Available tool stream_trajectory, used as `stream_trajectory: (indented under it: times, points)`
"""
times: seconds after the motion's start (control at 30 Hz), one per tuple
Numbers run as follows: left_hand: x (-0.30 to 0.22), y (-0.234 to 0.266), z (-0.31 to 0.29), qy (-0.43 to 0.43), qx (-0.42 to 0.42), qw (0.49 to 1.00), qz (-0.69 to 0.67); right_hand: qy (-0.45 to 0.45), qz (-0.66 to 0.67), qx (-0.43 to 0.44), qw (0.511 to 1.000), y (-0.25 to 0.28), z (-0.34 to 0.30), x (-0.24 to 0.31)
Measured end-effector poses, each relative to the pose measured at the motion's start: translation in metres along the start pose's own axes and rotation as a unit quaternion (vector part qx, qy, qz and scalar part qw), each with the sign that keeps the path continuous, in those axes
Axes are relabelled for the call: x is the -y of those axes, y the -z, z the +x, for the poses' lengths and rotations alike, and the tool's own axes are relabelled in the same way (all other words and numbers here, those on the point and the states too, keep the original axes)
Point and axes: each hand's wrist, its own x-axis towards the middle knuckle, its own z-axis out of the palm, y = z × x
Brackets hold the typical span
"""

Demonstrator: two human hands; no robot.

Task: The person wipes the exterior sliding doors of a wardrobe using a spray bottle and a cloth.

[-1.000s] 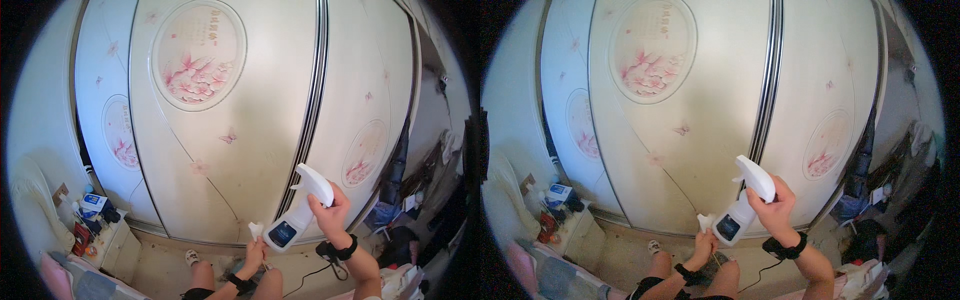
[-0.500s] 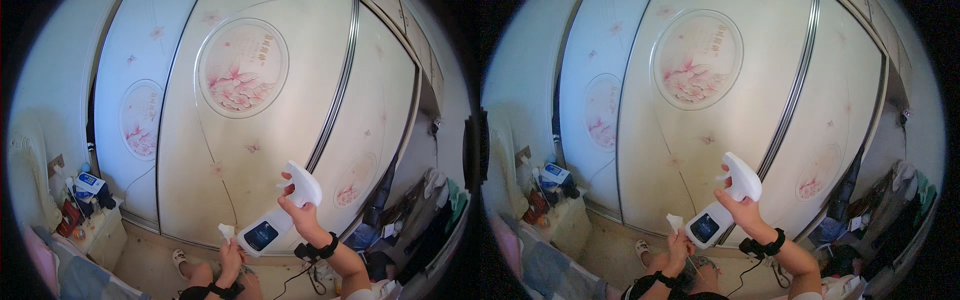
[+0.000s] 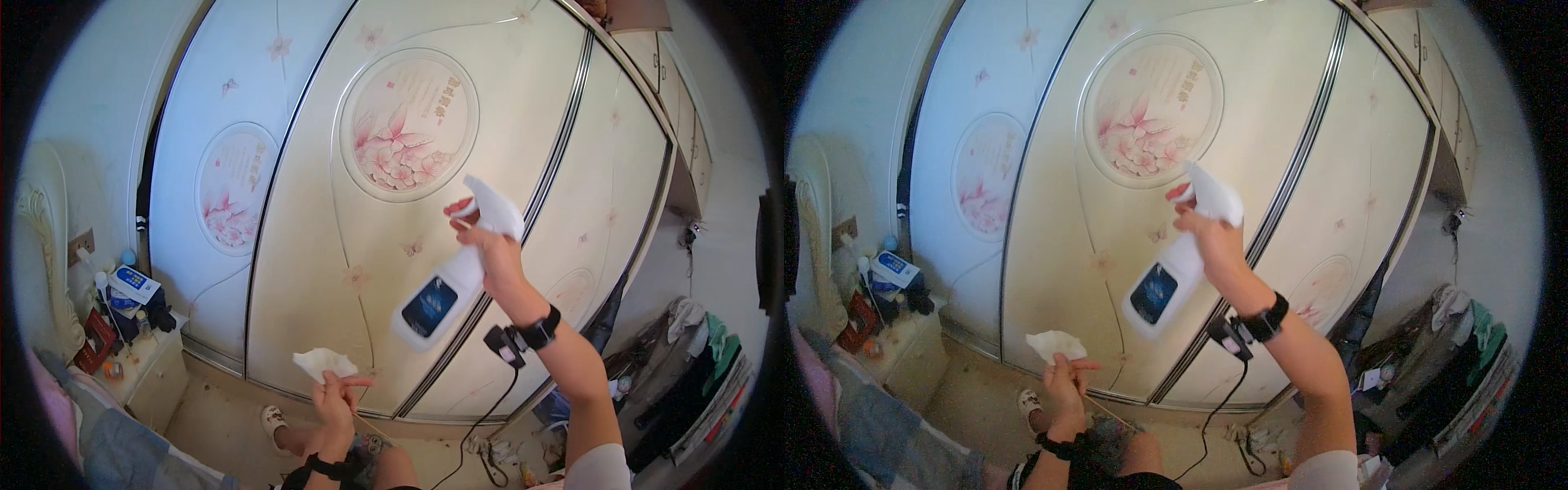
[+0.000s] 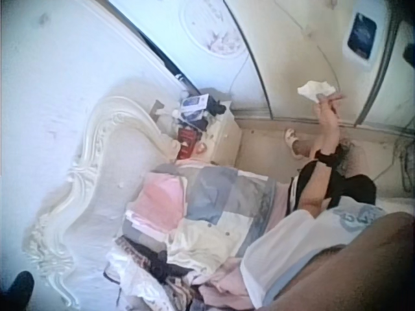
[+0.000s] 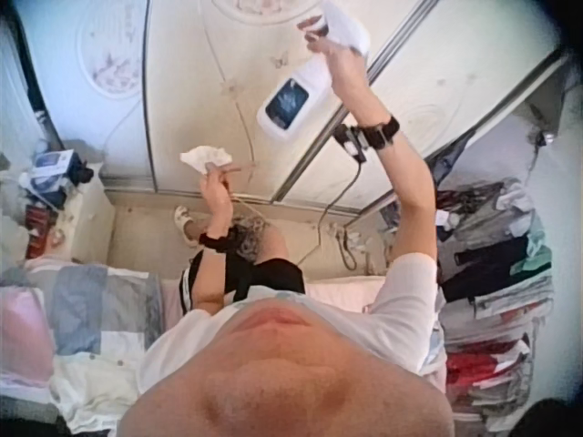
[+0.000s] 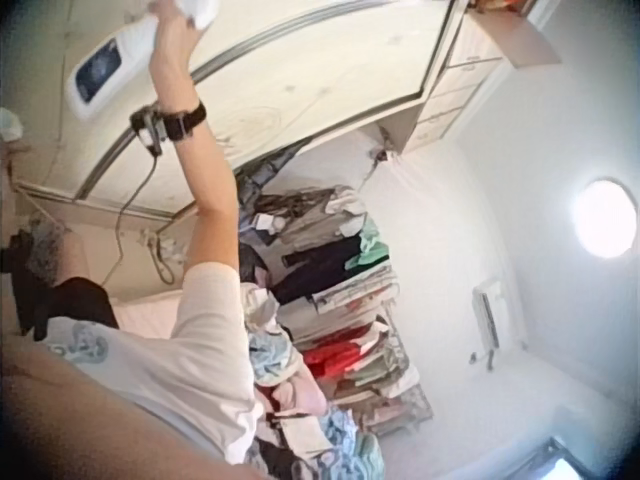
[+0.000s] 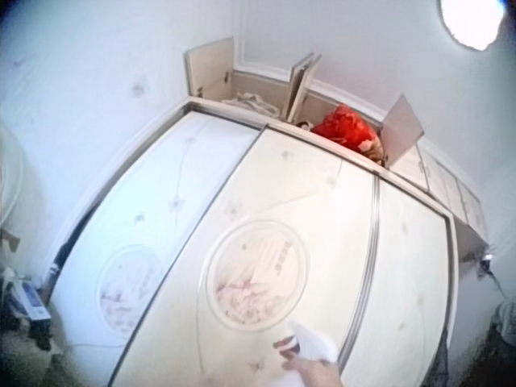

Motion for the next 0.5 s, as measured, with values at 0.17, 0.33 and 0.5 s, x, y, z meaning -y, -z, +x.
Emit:
stream_trajectory:
  times: [0.17,0.33,0.5]
  points:
    - [-0.016,0.015,0.002,-0.061,-0.032,0.997,-0.022,0.045,-0.049,-0.102,0.993,-0.005,0.052,0.012]
    - [-0.032,0.017,0.001,-0.111,-0.063,0.991,-0.035,0.077,-0.090,-0.150,0.982,-0.001,0.079,0.012]
    - [-0.039,0.016,-0.001,-0.113,-0.087,0.988,-0.060,0.114,-0.158,-0.190,0.962,0.003,0.100,0.022]
